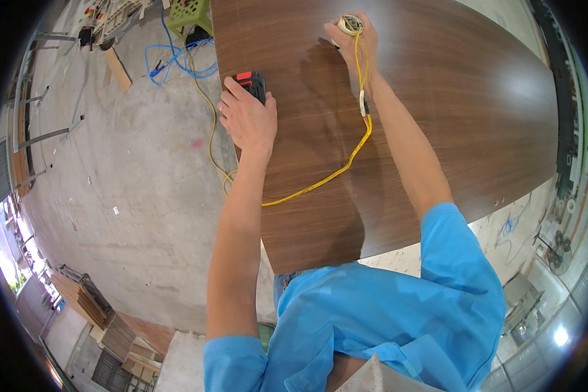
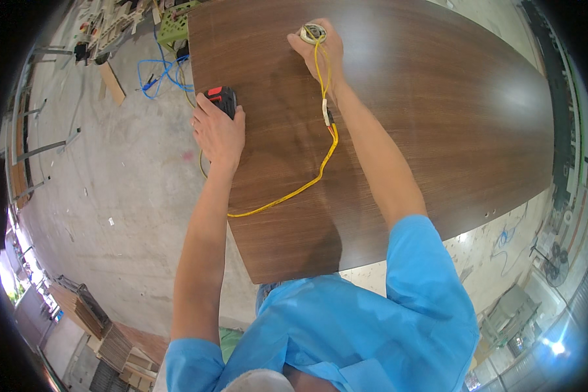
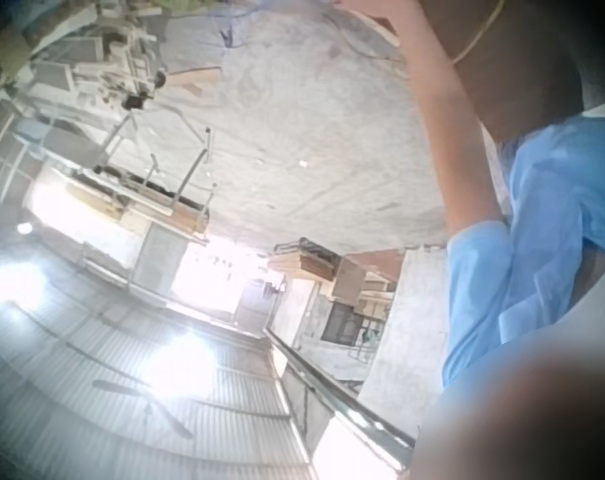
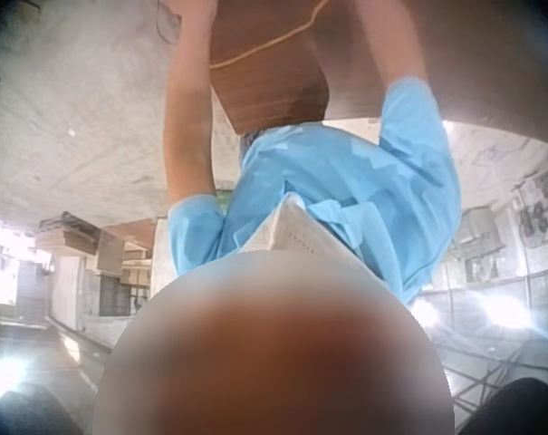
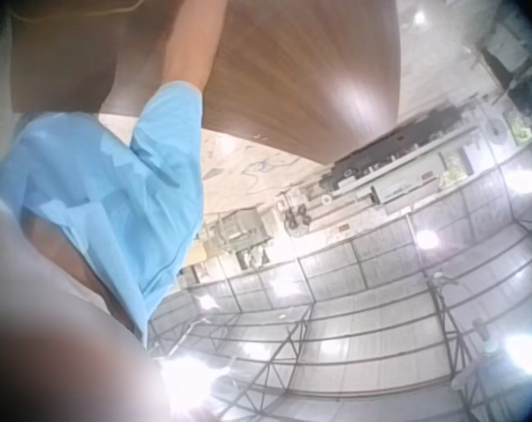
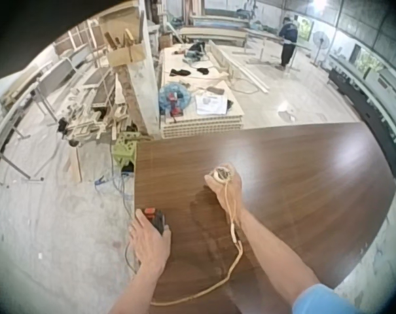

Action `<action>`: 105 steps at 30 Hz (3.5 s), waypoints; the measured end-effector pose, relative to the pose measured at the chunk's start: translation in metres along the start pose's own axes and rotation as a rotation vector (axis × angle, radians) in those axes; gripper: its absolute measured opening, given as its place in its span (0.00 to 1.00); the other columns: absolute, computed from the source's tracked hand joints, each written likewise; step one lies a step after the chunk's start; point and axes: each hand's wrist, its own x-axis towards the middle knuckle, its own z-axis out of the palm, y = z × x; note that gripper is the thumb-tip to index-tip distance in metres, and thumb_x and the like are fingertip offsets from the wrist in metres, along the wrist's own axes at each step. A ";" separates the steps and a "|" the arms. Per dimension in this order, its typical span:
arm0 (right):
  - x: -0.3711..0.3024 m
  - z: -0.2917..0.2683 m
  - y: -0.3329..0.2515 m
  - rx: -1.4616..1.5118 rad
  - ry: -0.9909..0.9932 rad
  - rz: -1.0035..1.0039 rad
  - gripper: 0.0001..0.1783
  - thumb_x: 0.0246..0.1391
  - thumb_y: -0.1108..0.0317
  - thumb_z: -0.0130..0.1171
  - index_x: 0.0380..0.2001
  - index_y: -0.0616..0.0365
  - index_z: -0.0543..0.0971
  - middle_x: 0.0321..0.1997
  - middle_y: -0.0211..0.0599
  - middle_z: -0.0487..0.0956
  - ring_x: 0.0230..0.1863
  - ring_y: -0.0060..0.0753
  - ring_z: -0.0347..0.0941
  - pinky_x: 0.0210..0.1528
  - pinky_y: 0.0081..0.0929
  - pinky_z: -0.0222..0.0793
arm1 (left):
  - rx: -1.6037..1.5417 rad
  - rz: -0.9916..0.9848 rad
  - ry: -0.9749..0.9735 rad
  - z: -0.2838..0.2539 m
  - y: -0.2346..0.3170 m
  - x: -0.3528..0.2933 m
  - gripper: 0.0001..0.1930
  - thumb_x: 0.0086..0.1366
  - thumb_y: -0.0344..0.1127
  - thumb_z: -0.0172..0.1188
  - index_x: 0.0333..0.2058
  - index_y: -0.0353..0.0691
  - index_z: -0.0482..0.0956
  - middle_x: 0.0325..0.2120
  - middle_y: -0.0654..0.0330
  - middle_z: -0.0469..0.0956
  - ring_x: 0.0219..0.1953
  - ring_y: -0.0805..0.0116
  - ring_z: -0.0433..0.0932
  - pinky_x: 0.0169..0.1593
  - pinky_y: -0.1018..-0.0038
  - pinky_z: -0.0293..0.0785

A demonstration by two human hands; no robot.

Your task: The person sands a large wooden board using a handheld electric sander connected to a power source. They move the sander across the surface in a systematic manner, covering different areas of the board.

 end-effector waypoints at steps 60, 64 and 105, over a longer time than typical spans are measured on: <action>0.197 0.079 0.054 0.245 0.014 -0.176 0.16 0.52 0.68 0.73 0.41 0.58 0.77 0.31 0.30 0.78 0.31 0.26 0.74 0.32 0.31 0.72 | 0.043 -0.013 -0.047 0.007 0.020 0.045 0.49 0.61 0.47 0.73 0.71 0.29 0.55 0.55 0.44 0.72 0.59 0.44 0.73 0.56 0.53 0.75; 0.200 0.063 0.025 0.071 0.150 -0.308 0.17 0.54 0.66 0.72 0.44 0.61 0.80 0.33 0.33 0.81 0.33 0.31 0.76 0.37 0.33 0.74 | -0.010 -0.029 -0.053 0.007 0.020 0.047 0.48 0.62 0.49 0.73 0.70 0.33 0.56 0.56 0.42 0.72 0.60 0.39 0.73 0.60 0.49 0.72; -0.473 0.017 -0.077 0.259 -0.060 0.109 0.10 0.59 0.73 0.72 0.37 0.57 0.78 0.37 0.34 0.85 0.43 0.23 0.82 0.44 0.22 0.77 | -0.890 -1.162 -0.243 -0.031 -0.573 -0.524 0.33 0.60 0.46 0.76 0.52 0.29 0.70 0.39 0.52 0.78 0.34 0.64 0.82 0.36 0.68 0.81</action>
